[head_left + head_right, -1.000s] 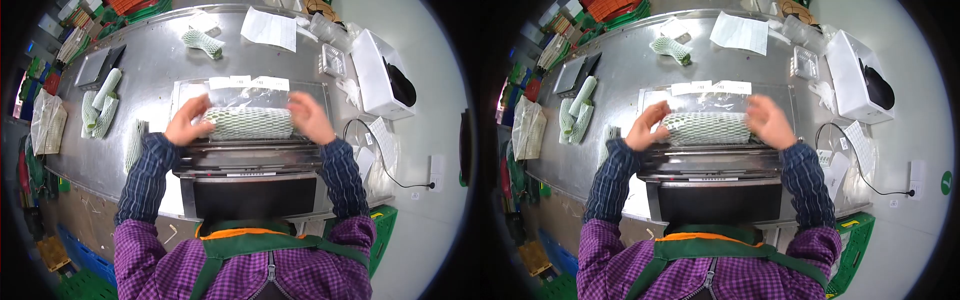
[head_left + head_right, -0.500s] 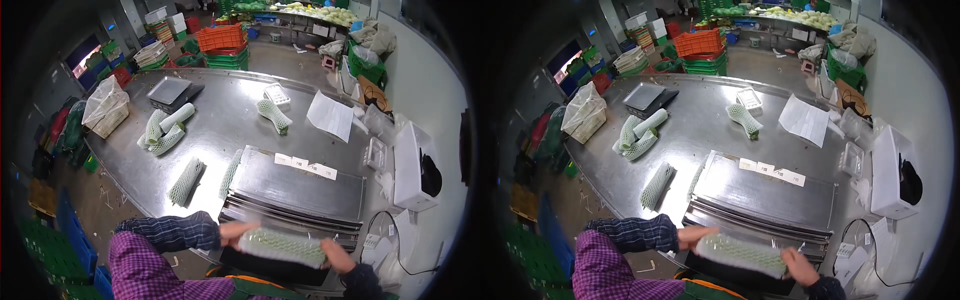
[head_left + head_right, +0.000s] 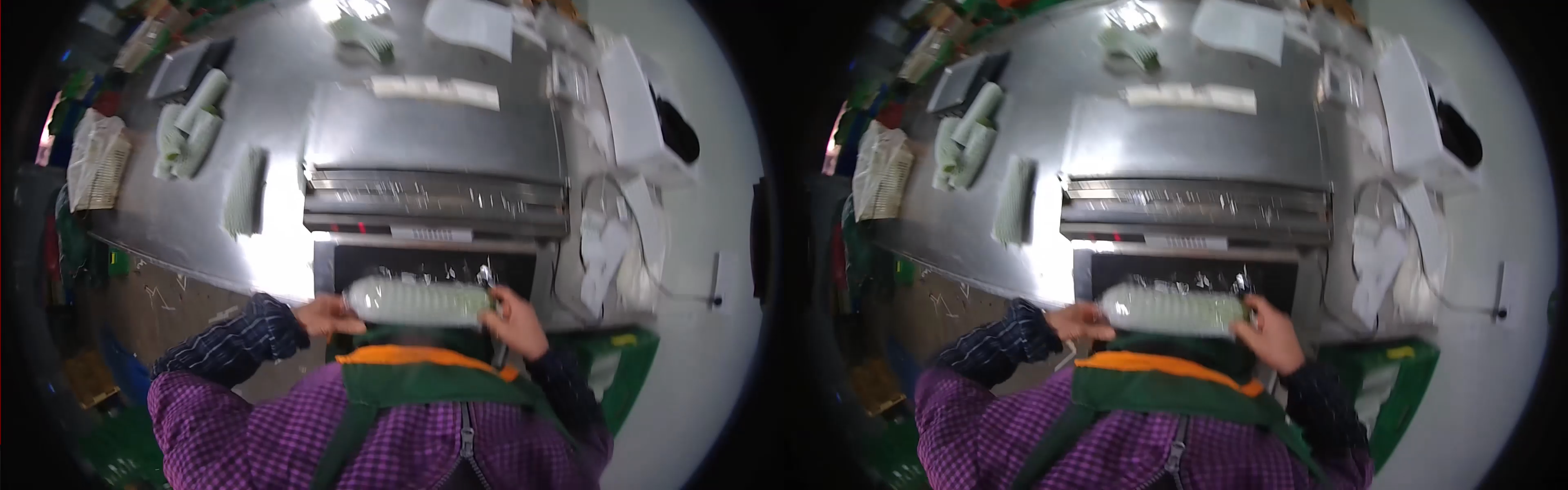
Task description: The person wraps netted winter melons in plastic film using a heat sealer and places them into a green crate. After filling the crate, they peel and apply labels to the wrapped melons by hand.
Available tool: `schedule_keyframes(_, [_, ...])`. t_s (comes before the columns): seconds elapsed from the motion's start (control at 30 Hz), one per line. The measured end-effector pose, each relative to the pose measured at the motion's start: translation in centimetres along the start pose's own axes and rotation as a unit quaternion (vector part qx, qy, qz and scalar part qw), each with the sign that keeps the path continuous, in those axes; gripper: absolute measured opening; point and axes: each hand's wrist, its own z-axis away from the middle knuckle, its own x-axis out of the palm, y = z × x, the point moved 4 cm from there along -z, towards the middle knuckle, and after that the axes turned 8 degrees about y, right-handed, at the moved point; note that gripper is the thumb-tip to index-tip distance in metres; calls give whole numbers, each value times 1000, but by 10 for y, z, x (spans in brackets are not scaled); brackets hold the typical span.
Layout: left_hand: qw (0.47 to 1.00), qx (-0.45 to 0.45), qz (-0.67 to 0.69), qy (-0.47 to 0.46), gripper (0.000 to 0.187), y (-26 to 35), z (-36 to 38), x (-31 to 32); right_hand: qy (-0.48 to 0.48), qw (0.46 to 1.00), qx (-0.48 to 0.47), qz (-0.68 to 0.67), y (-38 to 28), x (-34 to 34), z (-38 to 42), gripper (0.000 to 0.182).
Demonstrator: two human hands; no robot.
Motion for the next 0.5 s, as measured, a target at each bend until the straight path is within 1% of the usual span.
schedule_keyframes(0.03, [997,-7,-69,-28,29,-23,-5,-14,47,998,-35,36,-18,-5,1,41])
schedule_keyframes(0.07, [999,14,-41,18,21,-4,7,-8,80,997,16,17,-18,-4,-1,38])
schedule_keyframes(0.1, [995,93,-29,24,20,-4,6,-13,109,993,-4,48,-21,-7,-5,36])
schedule_keyframes(0.13, [994,83,-9,68,25,-1,9,-14,127,990,-4,64,-16,-8,-9,30])
schedule_keyframes(0.2, [992,71,38,100,28,11,15,-19,178,982,-57,-14,-5,-10,-15,26])
schedule_keyframes(0.23, [993,62,40,96,28,5,15,-22,174,983,-49,-13,6,-10,-10,26])
schedule_keyframes(0.3, [975,-6,162,153,27,-16,12,-38,92,990,73,-75,37,-10,-8,25])
schedule_keyframes(0.33, [975,-12,163,152,27,-36,9,-39,89,990,78,-74,51,-6,-2,25])
schedule_keyframes(0.37, [967,-36,204,148,26,-63,2,-39,63,981,142,-112,72,5,8,25])
schedule_keyframes(0.4, [957,-59,244,143,25,-78,-1,-37,39,966,205,-151,93,18,16,25])
schedule_keyframes(0.43, [945,-99,261,169,24,-71,1,-26,55,958,210,-187,112,31,21,21])
schedule_keyframes(0.47, [946,-101,261,167,24,-72,-4,-23,56,958,212,-187,120,43,21,21])
schedule_keyframes(0.5, [950,-116,239,162,23,-78,-10,-22,59,923,237,-297,124,61,21,21])
